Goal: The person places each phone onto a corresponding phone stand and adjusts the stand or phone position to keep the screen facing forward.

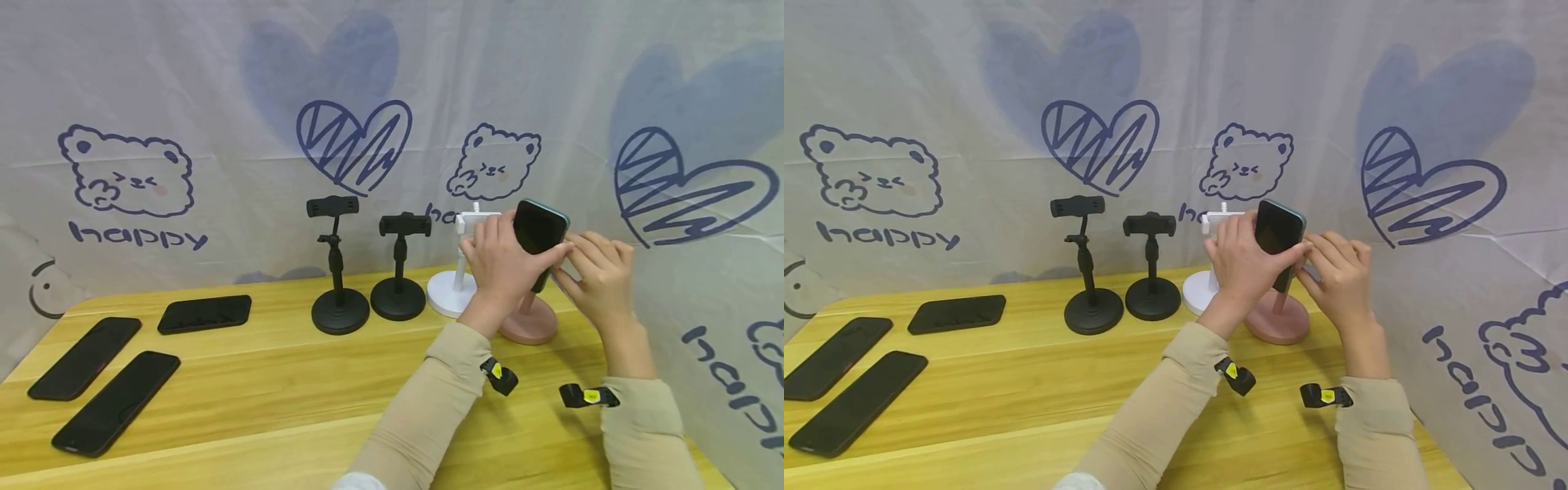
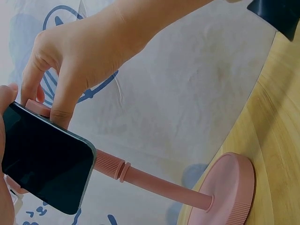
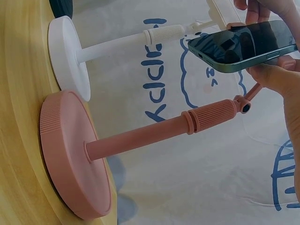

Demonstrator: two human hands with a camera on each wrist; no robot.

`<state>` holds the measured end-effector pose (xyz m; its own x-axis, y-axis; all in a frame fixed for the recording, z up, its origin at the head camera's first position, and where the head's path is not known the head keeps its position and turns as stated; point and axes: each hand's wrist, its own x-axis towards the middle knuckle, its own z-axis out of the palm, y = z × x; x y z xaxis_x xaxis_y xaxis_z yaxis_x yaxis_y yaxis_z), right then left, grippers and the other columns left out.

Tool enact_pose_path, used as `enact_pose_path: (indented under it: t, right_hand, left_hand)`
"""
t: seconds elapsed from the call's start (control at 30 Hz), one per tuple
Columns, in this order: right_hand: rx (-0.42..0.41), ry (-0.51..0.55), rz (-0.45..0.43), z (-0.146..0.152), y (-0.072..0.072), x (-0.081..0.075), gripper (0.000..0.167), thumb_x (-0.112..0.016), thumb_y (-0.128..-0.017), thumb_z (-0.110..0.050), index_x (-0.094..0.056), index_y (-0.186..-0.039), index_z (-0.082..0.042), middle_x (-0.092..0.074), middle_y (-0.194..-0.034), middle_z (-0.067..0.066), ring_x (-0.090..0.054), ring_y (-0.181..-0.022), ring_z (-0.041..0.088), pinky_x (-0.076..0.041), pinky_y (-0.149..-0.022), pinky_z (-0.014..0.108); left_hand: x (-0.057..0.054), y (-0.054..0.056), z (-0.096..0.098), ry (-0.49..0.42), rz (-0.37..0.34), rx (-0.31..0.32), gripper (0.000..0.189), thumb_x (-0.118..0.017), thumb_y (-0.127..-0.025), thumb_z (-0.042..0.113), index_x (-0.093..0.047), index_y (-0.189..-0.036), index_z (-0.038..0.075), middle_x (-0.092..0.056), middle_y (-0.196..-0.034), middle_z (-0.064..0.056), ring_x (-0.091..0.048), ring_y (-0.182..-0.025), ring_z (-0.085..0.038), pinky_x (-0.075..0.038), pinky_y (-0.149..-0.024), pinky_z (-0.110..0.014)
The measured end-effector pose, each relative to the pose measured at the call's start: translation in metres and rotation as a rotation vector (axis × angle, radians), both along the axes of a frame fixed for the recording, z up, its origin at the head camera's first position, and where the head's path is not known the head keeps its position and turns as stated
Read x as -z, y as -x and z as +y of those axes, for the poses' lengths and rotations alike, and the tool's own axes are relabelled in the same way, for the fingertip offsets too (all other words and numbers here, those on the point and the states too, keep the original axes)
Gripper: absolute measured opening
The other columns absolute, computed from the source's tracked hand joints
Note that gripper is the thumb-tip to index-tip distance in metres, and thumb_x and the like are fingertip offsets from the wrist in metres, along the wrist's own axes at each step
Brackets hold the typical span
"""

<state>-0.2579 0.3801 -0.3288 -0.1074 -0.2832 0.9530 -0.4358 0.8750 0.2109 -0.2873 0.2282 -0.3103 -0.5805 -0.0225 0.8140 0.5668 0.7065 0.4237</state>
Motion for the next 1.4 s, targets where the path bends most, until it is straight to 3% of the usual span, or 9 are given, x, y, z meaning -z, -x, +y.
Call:
enact_pose_path:
  t: [0.43, 0.6, 0.83, 1.03, 1.4]
  right_hand:
    - [0.004, -0.006, 0.044, -0.0001, -0.0004, -0.0038, 0.040, -0.058, -0.095, -0.032, -0.070, -0.093, 0.006, -0.071, -0.091, 0.020, -0.060, -0.091, 0.038, -0.029, -0.078, 0.053]
    - [0.010, -0.027, 0.039, -0.0030, 0.0004, -0.0061, 0.035, -0.059, -0.094, -0.026, -0.069, -0.093, 0.007, -0.071, -0.092, 0.021, -0.060, -0.092, 0.038, -0.029, -0.077, 0.053]
    - [0.017, -0.005, 0.010, -0.0041, 0.0022, -0.0035, 0.026, -0.065, -0.084, -0.016, -0.068, -0.094, 0.007, -0.070, -0.092, 0.021, -0.059, -0.093, 0.038, -0.031, -0.078, 0.053]
    - [0.010, 0.020, 0.011, -0.0016, 0.0037, -0.0021, 0.022, -0.069, -0.078, -0.013, -0.068, -0.089, 0.006, -0.070, -0.092, 0.022, -0.058, -0.095, 0.039, -0.031, -0.080, 0.054]
    - [0.031, 0.013, -0.014, 0.0032, 0.0027, 0.0019, 0.032, -0.064, -0.088, -0.024, -0.070, -0.097, 0.006, -0.070, -0.093, 0.021, -0.058, -0.095, 0.039, -0.033, -0.079, 0.054]
  left_hand:
    - [-0.0043, 0.0010, 0.0020, 0.012, 0.010, -0.007, 0.079, -0.068, -0.063, 0.080, -0.056, -0.114, 0.021, -0.059, -0.103, 0.008, -0.052, -0.093, -0.009, -0.028, -0.071, -0.029]
    - [-0.0061, 0.0033, 0.0023, 0.001, 0.012, -0.036, 0.081, -0.067, -0.063, 0.081, -0.055, -0.116, 0.020, -0.059, -0.104, 0.008, -0.052, -0.092, -0.008, -0.028, -0.070, -0.028]
    - [-0.0050, 0.0020, 0.0049, -0.036, -0.063, -0.015, 0.086, -0.068, -0.062, 0.081, -0.052, -0.120, 0.021, -0.057, -0.108, 0.007, -0.050, -0.095, -0.008, -0.028, -0.071, -0.027]
    - [-0.0055, 0.0022, 0.0068, -0.014, -0.095, 0.001, 0.087, -0.064, -0.064, 0.083, -0.049, -0.123, 0.020, -0.054, -0.110, 0.006, -0.048, -0.097, -0.009, -0.030, -0.071, -0.026]
    - [-0.0028, 0.0027, 0.0014, 0.061, -0.101, 0.020, 0.094, -0.064, -0.061, 0.084, -0.050, -0.127, 0.019, -0.056, -0.113, 0.005, -0.051, -0.097, -0.010, -0.034, -0.070, -0.024]
